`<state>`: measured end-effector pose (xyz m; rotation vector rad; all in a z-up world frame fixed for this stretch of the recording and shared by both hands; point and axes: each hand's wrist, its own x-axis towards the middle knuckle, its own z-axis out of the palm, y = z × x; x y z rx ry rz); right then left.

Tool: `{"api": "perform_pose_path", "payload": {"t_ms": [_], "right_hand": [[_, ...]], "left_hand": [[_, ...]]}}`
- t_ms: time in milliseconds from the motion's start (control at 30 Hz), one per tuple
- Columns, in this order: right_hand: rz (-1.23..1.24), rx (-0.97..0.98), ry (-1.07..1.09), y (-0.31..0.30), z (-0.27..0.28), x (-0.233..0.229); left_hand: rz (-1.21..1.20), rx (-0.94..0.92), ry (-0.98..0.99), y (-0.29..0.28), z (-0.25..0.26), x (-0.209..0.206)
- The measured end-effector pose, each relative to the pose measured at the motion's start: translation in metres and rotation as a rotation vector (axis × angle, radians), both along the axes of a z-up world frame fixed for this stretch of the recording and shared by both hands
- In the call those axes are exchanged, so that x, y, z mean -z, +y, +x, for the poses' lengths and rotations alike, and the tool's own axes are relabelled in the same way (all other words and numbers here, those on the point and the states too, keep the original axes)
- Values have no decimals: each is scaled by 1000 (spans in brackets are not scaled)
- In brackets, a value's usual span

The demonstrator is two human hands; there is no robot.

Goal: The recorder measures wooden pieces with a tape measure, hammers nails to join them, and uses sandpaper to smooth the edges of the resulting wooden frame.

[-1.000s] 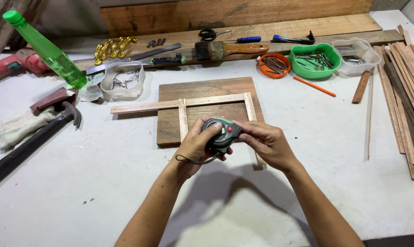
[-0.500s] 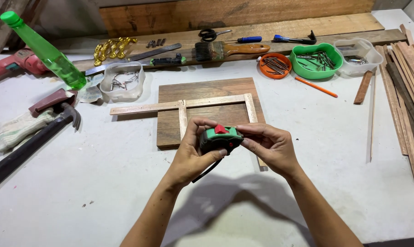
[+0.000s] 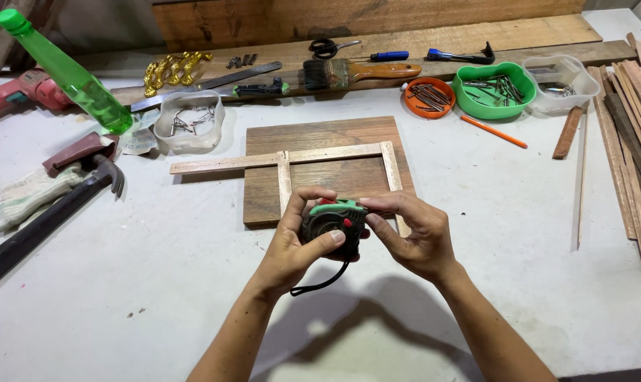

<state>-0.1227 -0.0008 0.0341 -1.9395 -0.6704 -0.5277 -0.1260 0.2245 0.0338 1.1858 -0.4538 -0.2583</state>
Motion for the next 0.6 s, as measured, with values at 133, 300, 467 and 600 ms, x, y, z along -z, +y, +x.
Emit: {"api": "perform_pose_path", "payload": {"t_ms": [133, 300, 467, 600], "right_hand": [[-1, -140, 98, -4, 9, -11], [-45, -239, 207, -10, 22, -21], [124, -473, 491, -19, 33, 4], [244, -566, 686, -29, 37, 27]], "left_hand": [[-46, 57, 153, 6, 5, -12], [53, 75, 34, 9, 7, -30], [106, 74, 129, 3, 6, -31], [112, 61, 296, -1, 7, -28]]}}
